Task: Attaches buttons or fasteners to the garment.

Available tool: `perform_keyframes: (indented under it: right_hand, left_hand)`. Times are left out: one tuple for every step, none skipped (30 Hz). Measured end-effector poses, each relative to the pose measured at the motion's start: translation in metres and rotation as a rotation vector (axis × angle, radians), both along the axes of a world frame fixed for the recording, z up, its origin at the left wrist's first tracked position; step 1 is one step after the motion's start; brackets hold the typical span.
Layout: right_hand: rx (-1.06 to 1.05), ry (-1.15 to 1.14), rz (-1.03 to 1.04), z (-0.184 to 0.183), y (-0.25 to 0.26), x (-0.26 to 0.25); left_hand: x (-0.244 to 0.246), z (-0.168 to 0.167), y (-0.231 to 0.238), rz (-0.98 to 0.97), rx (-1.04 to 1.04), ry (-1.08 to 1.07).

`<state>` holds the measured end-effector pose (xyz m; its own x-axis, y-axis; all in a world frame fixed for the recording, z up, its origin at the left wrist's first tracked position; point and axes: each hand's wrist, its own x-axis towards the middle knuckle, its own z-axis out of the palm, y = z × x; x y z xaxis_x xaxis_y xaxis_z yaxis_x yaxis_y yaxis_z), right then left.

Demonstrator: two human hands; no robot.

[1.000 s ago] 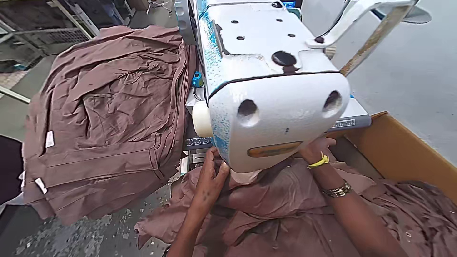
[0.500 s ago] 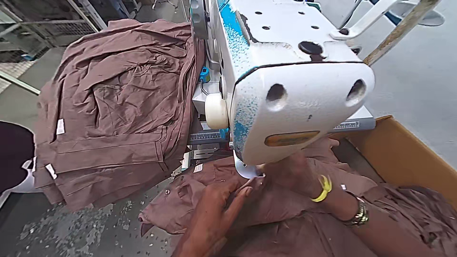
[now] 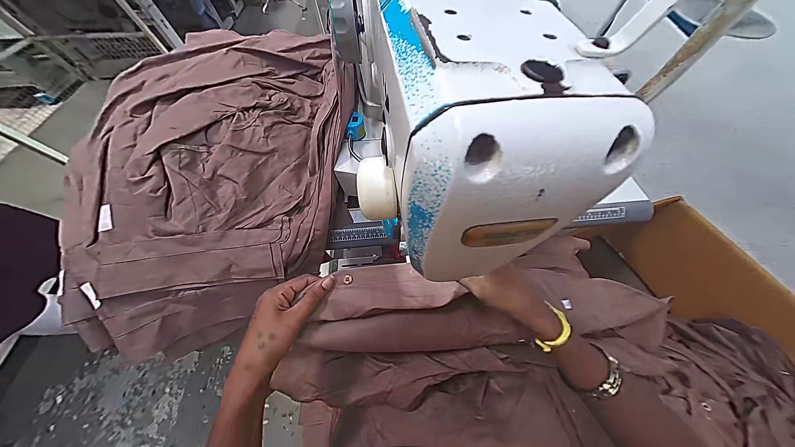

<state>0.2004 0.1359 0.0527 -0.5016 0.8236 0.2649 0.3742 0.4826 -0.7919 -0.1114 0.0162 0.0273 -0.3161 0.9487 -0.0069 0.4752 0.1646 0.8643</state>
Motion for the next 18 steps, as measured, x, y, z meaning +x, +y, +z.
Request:
perform_keyframes:
  right_hand:
    - [-0.068,0.014,0.01,0.003,0.002,0.001]
    - [-0.105,0.024,0.015,0.005,0.005,0.004]
    - [-0.108,0.015,0.014,0.006,0.009,0.009]
    - [-0.099,-0.001,0.007,0.006,0.012,0.014]
    - [-0.085,-0.014,-0.007,0.005,0.013,0.018]
    - [-0.066,-0.027,-0.027,0.004,0.013,0.021]
    - [-0.047,-0.043,-0.047,0.003,0.014,0.025]
    - [-0.019,-0.062,-0.063,0.001,0.015,0.029]
    - [0.014,-0.097,-0.08,-0.002,0.017,0.035]
    - [0.054,-0.154,-0.115,-0.005,0.02,0.041]
    - [0.096,-0.222,-0.17,-0.006,0.024,0.048]
    - [0.109,-0.297,-0.236,-0.005,0.029,0.054]
    - [0.108,-0.368,-0.307,-0.002,0.034,0.059]
    - [0.137,-0.426,-0.38,-0.002,0.041,0.064]
    - [0.18,-0.46,-0.433,-0.004,0.047,0.068]
    - [0.244,-0.472,-0.452,-0.007,0.053,0.069]
    - [0.311,-0.492,-0.446,-0.011,0.058,0.07]
    - [0.38,-0.528,-0.423,-0.015,0.062,0.068]
  left_hand:
    - [-0.001,-0.001,0.0,0.009,-0.002,0.001]
    - [0.0,0.0,0.0,0.013,0.004,0.009]
    - [0.002,0.0,0.0,0.01,0.013,0.014]
    - [0.005,0.001,0.002,0.0,0.022,0.019]
    - [0.008,0.003,0.004,-0.01,0.028,0.025]
    - [0.011,0.004,0.008,-0.021,0.034,0.032]
    - [0.014,0.005,0.012,-0.031,0.04,0.034]
    - [0.016,0.004,0.015,-0.037,0.043,0.044]
    - [0.018,0.003,0.016,-0.04,0.035,0.076]
    - [0.02,0.001,0.017,-0.031,0.025,0.156]
    - [0.022,-0.002,0.017,-0.016,0.032,0.271]
    - [0.026,-0.006,0.017,-0.004,0.072,0.381]
    - [0.031,-0.009,0.018,-0.013,0.156,0.468]
    - [0.037,-0.007,0.018,-0.048,0.263,0.497]
    - [0.045,0.001,0.015,-0.099,0.392,0.457]
    - [0.055,0.016,0.009,-0.162,0.52,0.361]
    - [0.067,0.038,-0.001,-0.266,0.621,0.215]
    - [0.082,0.063,-0.013,-0.417,0.7,0.008]
